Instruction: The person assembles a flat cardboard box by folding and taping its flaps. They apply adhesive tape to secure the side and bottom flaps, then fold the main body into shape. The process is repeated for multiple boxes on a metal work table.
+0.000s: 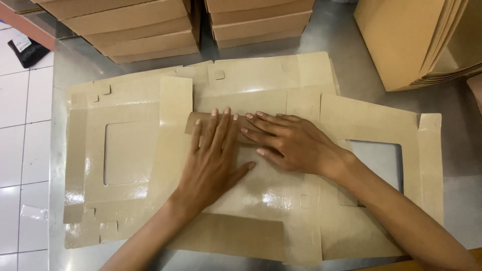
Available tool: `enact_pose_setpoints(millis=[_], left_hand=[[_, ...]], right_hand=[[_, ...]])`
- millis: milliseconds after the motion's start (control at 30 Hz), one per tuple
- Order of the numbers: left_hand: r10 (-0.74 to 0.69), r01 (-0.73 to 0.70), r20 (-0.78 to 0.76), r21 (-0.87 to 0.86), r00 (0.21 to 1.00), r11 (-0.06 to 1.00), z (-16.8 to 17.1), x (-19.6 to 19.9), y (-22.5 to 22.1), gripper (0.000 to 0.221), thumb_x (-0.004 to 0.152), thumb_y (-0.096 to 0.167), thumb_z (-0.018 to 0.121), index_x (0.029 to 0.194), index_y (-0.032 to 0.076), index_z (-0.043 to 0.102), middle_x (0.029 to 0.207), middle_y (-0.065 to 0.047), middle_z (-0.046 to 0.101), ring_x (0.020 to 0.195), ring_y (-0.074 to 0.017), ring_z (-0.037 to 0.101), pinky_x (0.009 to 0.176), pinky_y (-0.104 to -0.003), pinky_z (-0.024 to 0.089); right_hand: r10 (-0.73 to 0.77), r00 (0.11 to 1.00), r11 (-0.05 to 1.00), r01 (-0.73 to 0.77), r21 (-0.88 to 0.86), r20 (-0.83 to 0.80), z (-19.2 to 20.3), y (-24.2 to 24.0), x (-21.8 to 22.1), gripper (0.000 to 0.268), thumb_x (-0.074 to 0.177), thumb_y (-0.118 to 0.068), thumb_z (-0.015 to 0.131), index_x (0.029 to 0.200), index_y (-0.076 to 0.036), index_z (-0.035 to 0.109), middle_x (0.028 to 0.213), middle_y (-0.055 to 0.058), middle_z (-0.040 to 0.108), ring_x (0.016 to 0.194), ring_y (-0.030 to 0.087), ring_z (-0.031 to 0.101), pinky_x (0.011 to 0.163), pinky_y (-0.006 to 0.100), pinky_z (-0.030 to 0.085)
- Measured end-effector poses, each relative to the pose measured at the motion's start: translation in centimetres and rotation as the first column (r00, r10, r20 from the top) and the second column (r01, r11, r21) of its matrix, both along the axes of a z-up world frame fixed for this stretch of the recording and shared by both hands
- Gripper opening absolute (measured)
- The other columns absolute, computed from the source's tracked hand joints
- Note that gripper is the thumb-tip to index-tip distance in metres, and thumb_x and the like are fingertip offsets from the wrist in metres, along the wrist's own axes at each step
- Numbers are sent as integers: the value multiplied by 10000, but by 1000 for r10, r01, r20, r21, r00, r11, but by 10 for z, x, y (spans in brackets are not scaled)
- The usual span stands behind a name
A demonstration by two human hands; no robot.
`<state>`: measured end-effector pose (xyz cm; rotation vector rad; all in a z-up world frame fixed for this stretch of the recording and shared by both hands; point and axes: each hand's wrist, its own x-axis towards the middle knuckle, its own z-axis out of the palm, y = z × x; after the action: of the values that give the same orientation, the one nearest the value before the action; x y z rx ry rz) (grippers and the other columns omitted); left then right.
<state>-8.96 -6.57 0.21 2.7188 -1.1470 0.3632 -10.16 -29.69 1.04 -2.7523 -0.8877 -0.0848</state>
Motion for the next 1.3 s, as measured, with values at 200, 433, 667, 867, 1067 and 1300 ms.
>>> enact_pose_setpoints(millis=[200, 433, 667, 867, 1067, 1300], left_hand=[[-11, 2, 95, 90, 995, 996, -16, -5, 1, 862, 916, 632, 612, 1537, 49, 482, 1573, -228, 444, 1440, -424, 433, 1130, -551, 392], [-3, 14, -69, 172, 998, 985, -24, -8, -1, 810, 989, 616, 487, 1516, 2, 462, 1631, -226, 324, 1531, -394, 286, 1226, -568, 200], [-51, 43, 45, 162, 998, 986, -26, -9, -1, 787, 984, 603, 491, 1540, 47, 453, 1542, -225, 447, 1478, -394, 385, 1229, -561, 222], [-73, 58, 98, 144, 992, 988, -38, -11, -1, 719, 987, 563, 506, 1512, 72, 503, 1493, -269, 486, 1426, -444, 448, 1199, -580, 269], [-83, 79, 54, 77, 995, 994, -34, -6, -3, 784, 929, 648, 565, 1463, 74, 570, 1456, -280, 518, 1391, -468, 474, 1120, -625, 364], [-58, 52, -79, -67, 995, 996, -26, -3, -2, 847, 820, 721, 655, 1367, 74, 655, 1353, -212, 582, 1335, -433, 517, 1043, -648, 449]], right_hand=[[15, 950, 948, 86, 305, -312, 36, -3, 5, 455, 979, -439, 522, 1237, -141, 749, 1366, 164, 658, 1286, 375, 588, 1095, 530, 436], [-279, 931, 840, 356, 410, -237, 9, -39, 30, 107, 940, -203, 720, 970, -134, 796, 739, -10, 708, 634, 147, 647, 584, 285, 528], [-348, 698, 752, 607, 259, -626, 34, -32, 29, 157, 831, -199, 790, 914, -66, 798, 671, 61, 697, 562, 159, 567, 508, 293, 451], [-399, 678, 762, 620, 187, -617, 24, -32, 30, 209, 778, -249, 844, 887, -87, 770, 687, 52, 686, 543, 161, 568, 496, 289, 416], [-362, 697, 794, 578, 187, -619, 31, -33, 35, 228, 793, -245, 842, 906, -58, 775, 699, 87, 704, 570, 174, 589, 530, 305, 448], [-152, 811, 907, 341, 246, -564, 31, 9, 80, 198, 831, -246, 798, 892, -58, 792, 735, 128, 738, 623, 272, 686, 574, 394, 523]])
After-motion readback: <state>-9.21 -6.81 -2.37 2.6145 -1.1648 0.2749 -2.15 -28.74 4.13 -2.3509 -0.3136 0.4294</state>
